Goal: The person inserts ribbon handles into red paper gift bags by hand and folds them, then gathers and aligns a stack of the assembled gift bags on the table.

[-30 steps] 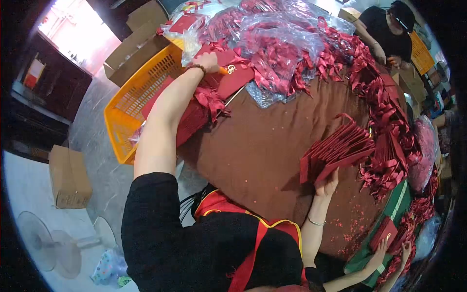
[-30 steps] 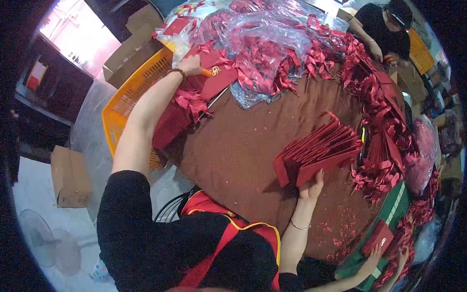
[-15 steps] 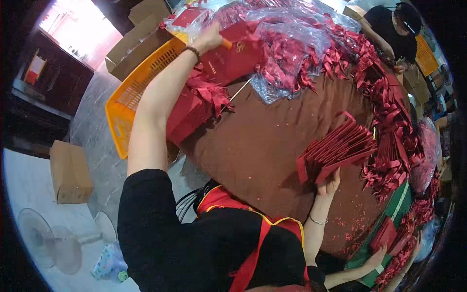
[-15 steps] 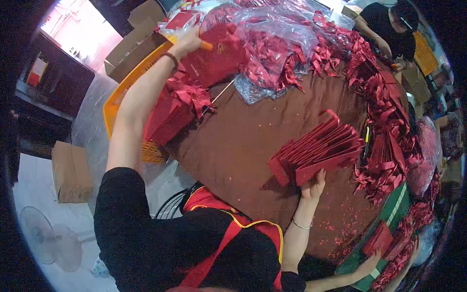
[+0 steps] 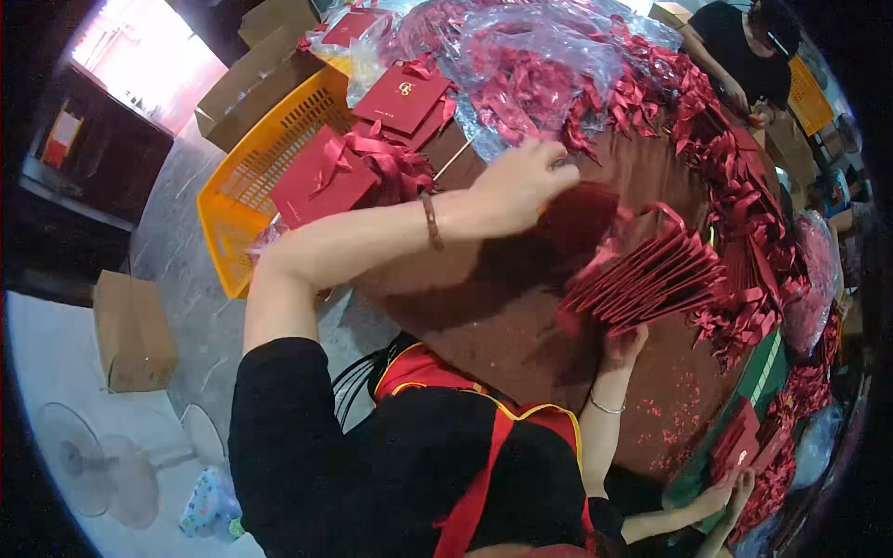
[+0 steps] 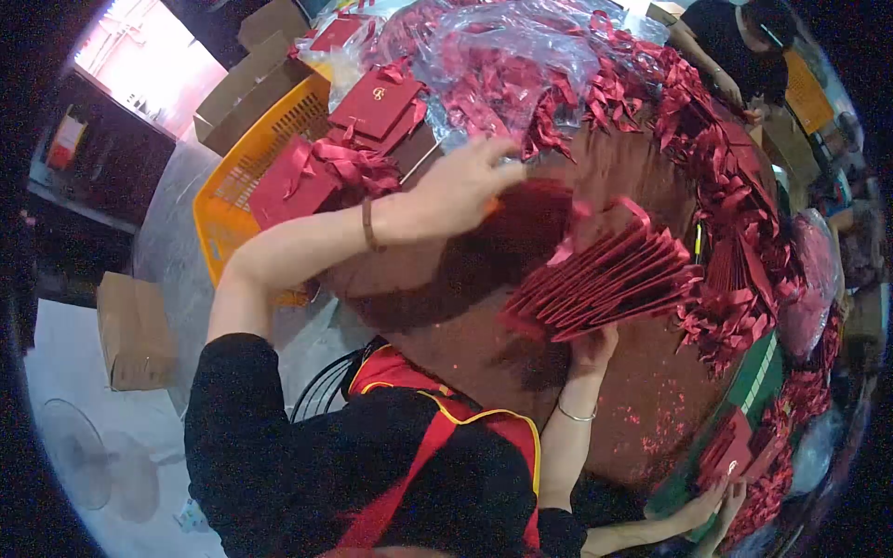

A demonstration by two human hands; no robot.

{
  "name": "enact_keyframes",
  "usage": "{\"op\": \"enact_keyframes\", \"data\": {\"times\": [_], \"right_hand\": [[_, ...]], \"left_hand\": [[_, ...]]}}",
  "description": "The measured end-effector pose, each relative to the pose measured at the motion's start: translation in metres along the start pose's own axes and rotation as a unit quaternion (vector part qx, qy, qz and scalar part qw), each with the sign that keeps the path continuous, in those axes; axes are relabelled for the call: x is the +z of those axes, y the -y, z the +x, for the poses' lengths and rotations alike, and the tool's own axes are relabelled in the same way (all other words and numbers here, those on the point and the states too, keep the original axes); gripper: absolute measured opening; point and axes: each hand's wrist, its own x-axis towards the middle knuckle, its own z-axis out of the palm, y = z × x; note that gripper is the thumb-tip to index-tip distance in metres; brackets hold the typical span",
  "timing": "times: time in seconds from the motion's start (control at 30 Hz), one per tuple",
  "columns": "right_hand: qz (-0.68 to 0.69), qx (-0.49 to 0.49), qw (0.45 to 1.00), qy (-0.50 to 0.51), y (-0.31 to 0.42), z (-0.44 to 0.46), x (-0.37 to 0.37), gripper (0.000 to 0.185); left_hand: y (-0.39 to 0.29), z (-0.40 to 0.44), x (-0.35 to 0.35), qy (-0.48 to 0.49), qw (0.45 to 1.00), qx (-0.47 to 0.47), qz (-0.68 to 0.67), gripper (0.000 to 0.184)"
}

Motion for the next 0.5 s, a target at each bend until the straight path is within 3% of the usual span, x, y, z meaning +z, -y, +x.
{"op": "enact_keyframes", "data": {"times": [0.1,0.17,0.2,0.23,0.27,0.3,0.33,0.37,0.43,0.47,0.5], "right_hand": [[-0.018,-0.015,1.000,-0.011,0.000,0.005,0.019,0.074],[-0.009,0.000,0.998,-0.063,-0.004,0.003,-0.004,0.074],[-0.023,-0.003,0.993,-0.116,0.002,-0.002,0.021,0.072],[-0.019,-0.019,0.994,-0.102,0.000,0.000,0.018,0.072],[-0.015,-0.035,0.996,-0.085,-0.003,0.002,0.014,0.071],[0.004,-0.027,0.995,-0.096,0.001,0.000,0.034,0.072],[0.015,-0.030,0.998,-0.054,-0.001,0.003,0.029,0.073],[0.025,-0.033,0.999,-0.010,-0.003,0.007,0.024,0.075],[0.038,-0.016,0.999,-0.026,-0.001,0.004,0.042,0.071],[0.029,0.005,0.999,-0.036,0.001,0.001,0.048,0.068],[-0.020,0.007,0.997,-0.077,-0.003,0.001,0.049,0.077]], "left_hand": [[-0.026,-0.007,0.002,0.075,0.997,-0.018,0.011,0.047],[-0.032,-0.006,-0.008,0.116,0.990,-0.071,0.032,0.056],[-0.027,-0.006,-0.007,0.132,0.985,-0.098,0.050,0.058],[-0.014,-0.007,-0.002,0.097,0.991,-0.087,0.021,0.059],[-0.011,0.002,-0.011,0.156,0.977,-0.144,0.009,0.062],[-0.001,0.002,-0.012,0.111,0.985,-0.133,-0.019,0.064],[-0.001,0.012,-0.021,0.167,0.954,-0.231,-0.093,0.066],[0.006,0.009,-0.012,0.074,0.972,-0.183,-0.125,0.067],[-0.003,0.020,-0.008,0.055,0.975,-0.154,-0.150,0.066],[-0.012,0.026,-0.008,0.106,0.959,-0.180,-0.192,0.063],[-0.019,0.028,-0.002,0.097,0.966,-0.121,-0.208,0.059]]}}
